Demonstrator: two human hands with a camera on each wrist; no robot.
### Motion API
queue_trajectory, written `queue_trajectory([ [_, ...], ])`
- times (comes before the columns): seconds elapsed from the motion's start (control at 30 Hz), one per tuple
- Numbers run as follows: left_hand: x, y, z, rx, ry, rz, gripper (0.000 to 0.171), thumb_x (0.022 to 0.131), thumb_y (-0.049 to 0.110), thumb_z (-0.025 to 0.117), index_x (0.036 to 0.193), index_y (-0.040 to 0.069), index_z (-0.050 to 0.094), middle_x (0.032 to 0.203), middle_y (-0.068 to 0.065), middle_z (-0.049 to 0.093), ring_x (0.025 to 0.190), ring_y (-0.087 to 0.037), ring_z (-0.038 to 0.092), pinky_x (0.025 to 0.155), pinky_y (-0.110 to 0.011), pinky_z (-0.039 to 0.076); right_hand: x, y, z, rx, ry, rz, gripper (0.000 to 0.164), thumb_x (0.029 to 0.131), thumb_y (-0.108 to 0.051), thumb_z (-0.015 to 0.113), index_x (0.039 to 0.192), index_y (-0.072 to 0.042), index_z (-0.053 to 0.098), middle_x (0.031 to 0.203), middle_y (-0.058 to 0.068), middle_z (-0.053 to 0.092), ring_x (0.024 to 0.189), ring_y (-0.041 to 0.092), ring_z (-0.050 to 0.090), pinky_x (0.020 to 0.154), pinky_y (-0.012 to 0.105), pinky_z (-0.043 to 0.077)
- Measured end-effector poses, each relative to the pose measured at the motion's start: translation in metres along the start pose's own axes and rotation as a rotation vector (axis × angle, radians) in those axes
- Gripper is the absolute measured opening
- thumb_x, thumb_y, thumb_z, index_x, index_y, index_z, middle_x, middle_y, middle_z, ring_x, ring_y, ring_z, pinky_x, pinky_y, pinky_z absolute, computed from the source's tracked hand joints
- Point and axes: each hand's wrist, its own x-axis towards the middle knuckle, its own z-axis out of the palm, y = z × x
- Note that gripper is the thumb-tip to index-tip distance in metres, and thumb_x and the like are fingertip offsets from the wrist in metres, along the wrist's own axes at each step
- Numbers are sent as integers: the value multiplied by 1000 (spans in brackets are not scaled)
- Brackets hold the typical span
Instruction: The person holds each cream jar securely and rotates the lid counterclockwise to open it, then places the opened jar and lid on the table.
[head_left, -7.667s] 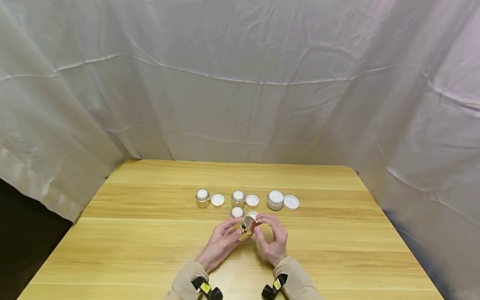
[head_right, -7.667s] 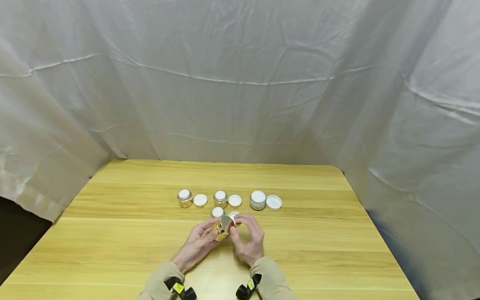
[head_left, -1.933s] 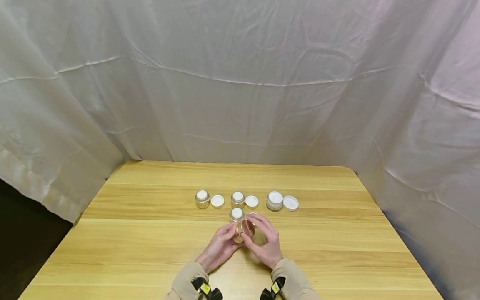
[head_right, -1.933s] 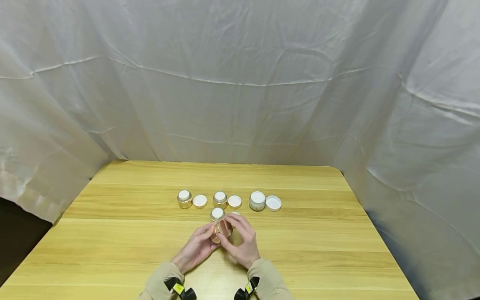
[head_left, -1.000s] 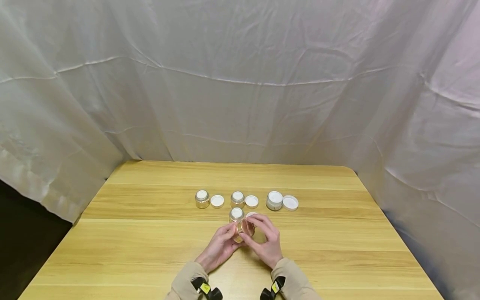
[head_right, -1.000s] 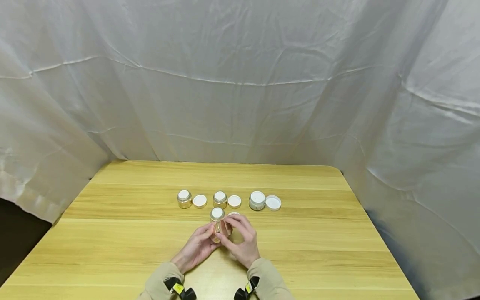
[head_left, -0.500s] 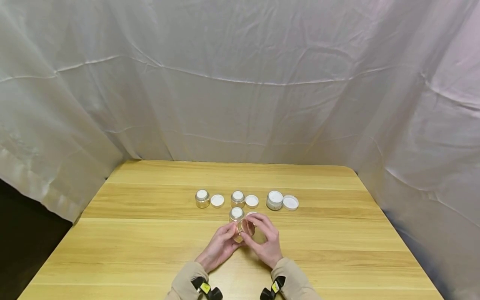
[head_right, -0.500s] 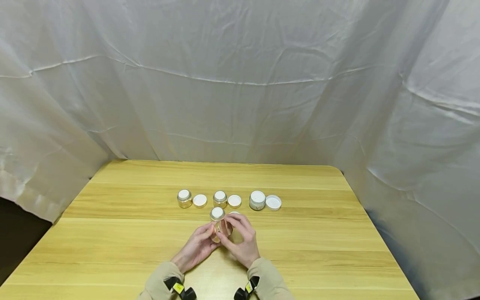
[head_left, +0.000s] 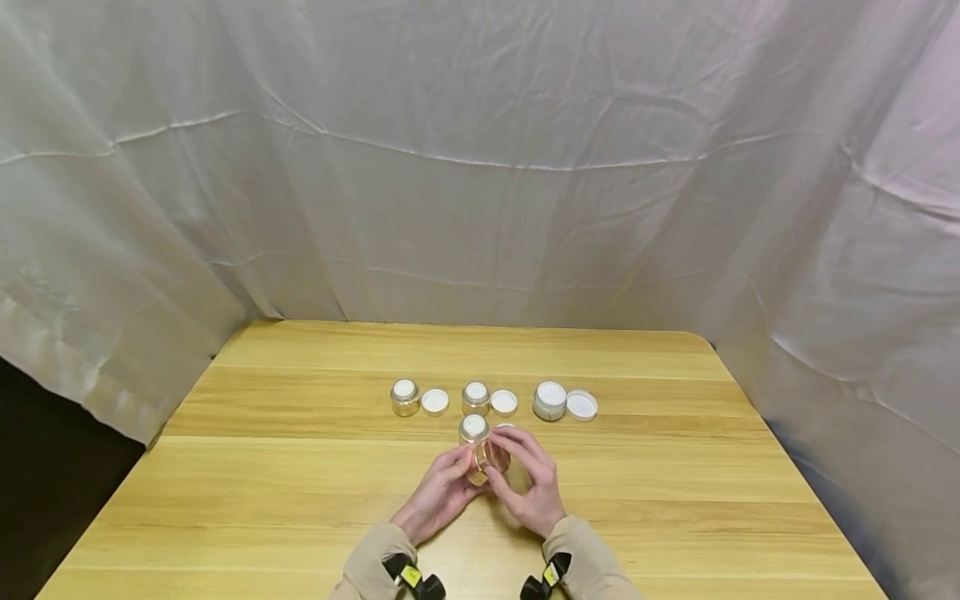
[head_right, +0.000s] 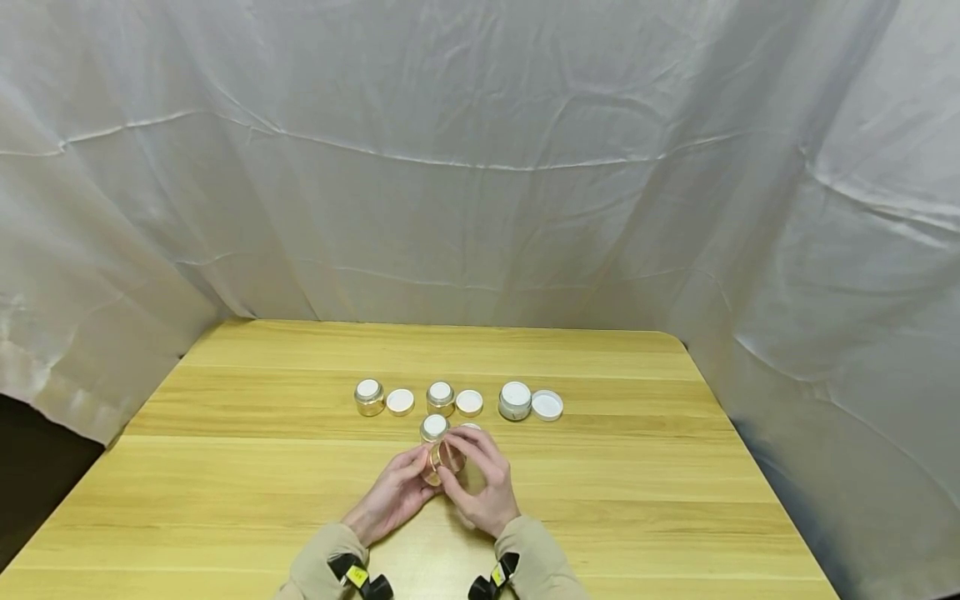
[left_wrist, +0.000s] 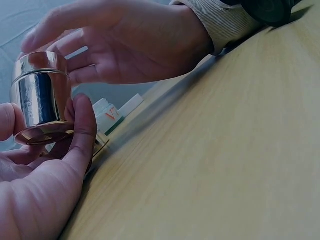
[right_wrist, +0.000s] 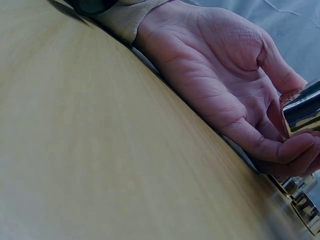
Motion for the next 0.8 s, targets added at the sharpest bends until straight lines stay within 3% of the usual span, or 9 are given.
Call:
queue_trajectory([
  [0.1,0,0,0,-2,-2,-1,63,109,23,40,152,-14,14,150,-12,49,121,-9,61,109,-29,51,0,0,0,-40,20,13,37,87,-14,78,112,12,67,109,29,66,103,34,66,107,22,50],
  [0.23,0,0,0,-1,-2,-5,64,108,22,41,153,-14,12,156,-20,40,122,-9,61,110,-28,50,-1,1,1,-35,34,18,41,87,-20,79,110,11,68,107,29,66,101,32,67,106,21,51],
  [0.4,0,0,0,-6,-6,0,62,109,21,40,152,-15,14,142,-4,56,122,-10,61,109,-29,51,-2,1,0,-4,10,-1,36,83,-6,79,112,11,68,109,28,66,104,34,66,107,22,51],
  [0.53,0,0,0,-5,-8,5,61,109,21,39,152,-15,15,134,4,61,120,-10,62,107,-28,52,-1,0,0,-6,-17,-10,41,78,1,74,116,12,66,114,29,65,109,33,65,110,24,49],
  [0.8,0,0,1,-5,13,-8,62,109,20,40,152,-15,13,149,-14,49,119,-10,62,108,-26,51,-1,0,0,-67,18,17,39,89,-20,78,112,10,68,109,28,65,103,32,66,106,21,50],
])
